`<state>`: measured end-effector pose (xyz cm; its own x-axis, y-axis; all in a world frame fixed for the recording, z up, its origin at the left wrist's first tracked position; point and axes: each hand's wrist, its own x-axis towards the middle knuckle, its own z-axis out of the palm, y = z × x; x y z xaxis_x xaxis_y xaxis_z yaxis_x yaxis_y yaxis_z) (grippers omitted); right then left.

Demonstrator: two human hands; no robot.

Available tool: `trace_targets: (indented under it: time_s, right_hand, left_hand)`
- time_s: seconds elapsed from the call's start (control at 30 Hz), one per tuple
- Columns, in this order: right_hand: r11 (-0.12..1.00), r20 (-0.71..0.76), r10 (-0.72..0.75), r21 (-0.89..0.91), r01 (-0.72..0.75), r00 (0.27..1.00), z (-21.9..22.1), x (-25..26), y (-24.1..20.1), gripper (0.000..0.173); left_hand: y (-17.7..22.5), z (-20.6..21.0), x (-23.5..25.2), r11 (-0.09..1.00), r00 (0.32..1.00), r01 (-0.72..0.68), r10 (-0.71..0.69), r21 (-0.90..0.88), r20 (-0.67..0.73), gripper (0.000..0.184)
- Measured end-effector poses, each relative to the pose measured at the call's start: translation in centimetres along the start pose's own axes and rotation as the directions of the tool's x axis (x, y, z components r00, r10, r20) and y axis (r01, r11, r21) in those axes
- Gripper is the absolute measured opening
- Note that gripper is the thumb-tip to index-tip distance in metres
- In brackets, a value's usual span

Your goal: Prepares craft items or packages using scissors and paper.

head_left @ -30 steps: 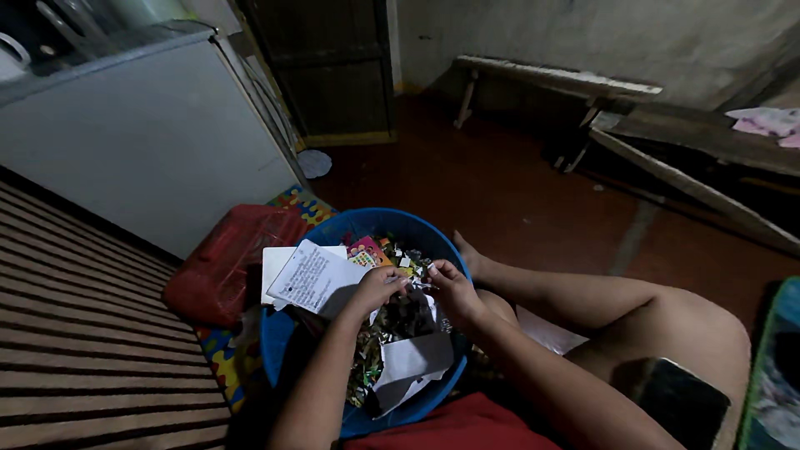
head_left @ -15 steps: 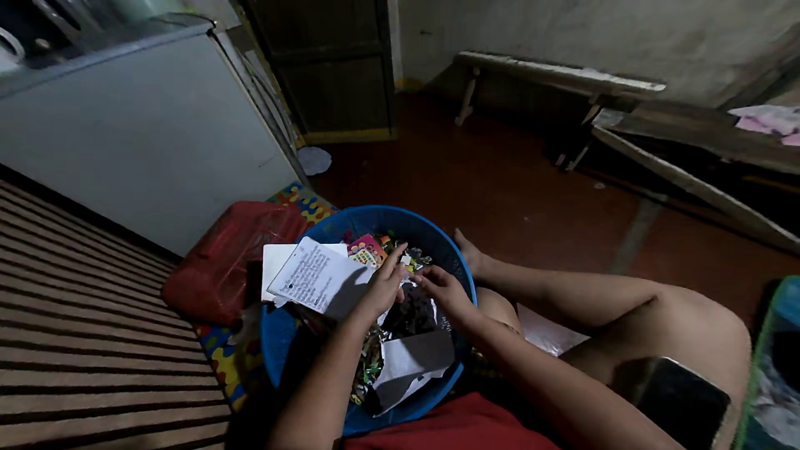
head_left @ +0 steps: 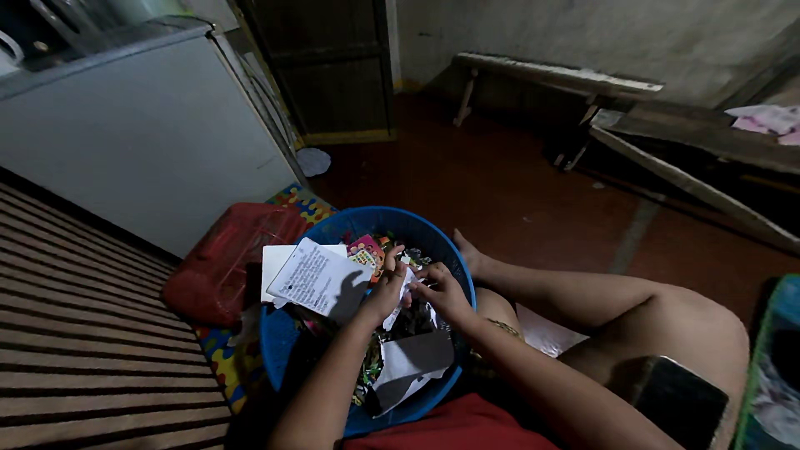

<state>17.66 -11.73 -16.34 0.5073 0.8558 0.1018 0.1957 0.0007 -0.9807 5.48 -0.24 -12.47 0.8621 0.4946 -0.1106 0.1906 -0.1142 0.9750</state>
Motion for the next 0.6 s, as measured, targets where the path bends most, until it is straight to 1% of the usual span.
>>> trace_targets:
  time_s: [0.07, 0.13, 0.2, 0.23, 0.3, 0.37, 0.47, 0.6]
  right_hand:
    - [1.0, -0.03, 0.002, -0.021, -0.003, 1.0, 0.0, 0.0, -0.1, 0.022]
    - [0.999, -0.038, 0.013, -0.036, -0.014, 0.999, -0.1, 0.0, -0.1, 0.022]
    - [0.998, -0.009, 0.029, -0.063, -0.029, 1.0, -0.1, 0.1, 0.0, 0.023]
    - [0.997, 0.007, 0.026, -0.079, -0.025, 1.0, -0.1, 0.1, 0.1, 0.023]
    - [0.995, 0.018, -0.001, -0.098, 0.003, 1.0, 0.1, 0.1, 0.2, 0.025]
    - [0.992, 0.011, -0.036, -0.12, 0.037, 0.999, 0.1, 0.0, 0.2, 0.026]
    - [0.988, -0.013, -0.083, -0.132, 0.08, 0.996, 0.2, 0.0, 0.3, 0.025]
    - [0.982, -0.019, -0.118, -0.151, 0.114, 0.993, 0.1, -0.1, 0.2, 0.023]
  left_hand:
    - [0.2, -0.3, 0.1, 0.995, 1.0, -0.012, 0.012, 0.099, 0.007, 0.049]
    - [0.1, -0.8, 0.4, 0.964, 0.999, -0.041, 0.044, 0.262, -0.008, 0.041]
    - [0.3, -1.1, 0.5, 0.914, 0.997, -0.049, 0.066, 0.403, -0.028, 0.032]
    - [0.4, -1.3, 0.5, 0.896, 0.996, -0.061, 0.081, 0.44, -0.027, 0.03]
    - [0.5, -1.4, 0.4, 0.879, 0.993, -0.099, 0.118, 0.467, -0.011, 0.027]
    - [0.6, -1.4, 0.3, 0.887, 0.991, -0.115, 0.136, 0.448, -0.014, 0.025]
    - [0.5, -1.3, 0.3, 0.906, 0.992, -0.096, 0.123, 0.412, -0.038, 0.025]
    - [0.4, -0.9, 0.4, 0.894, 0.995, -0.067, 0.094, 0.444, -0.039, 0.027]
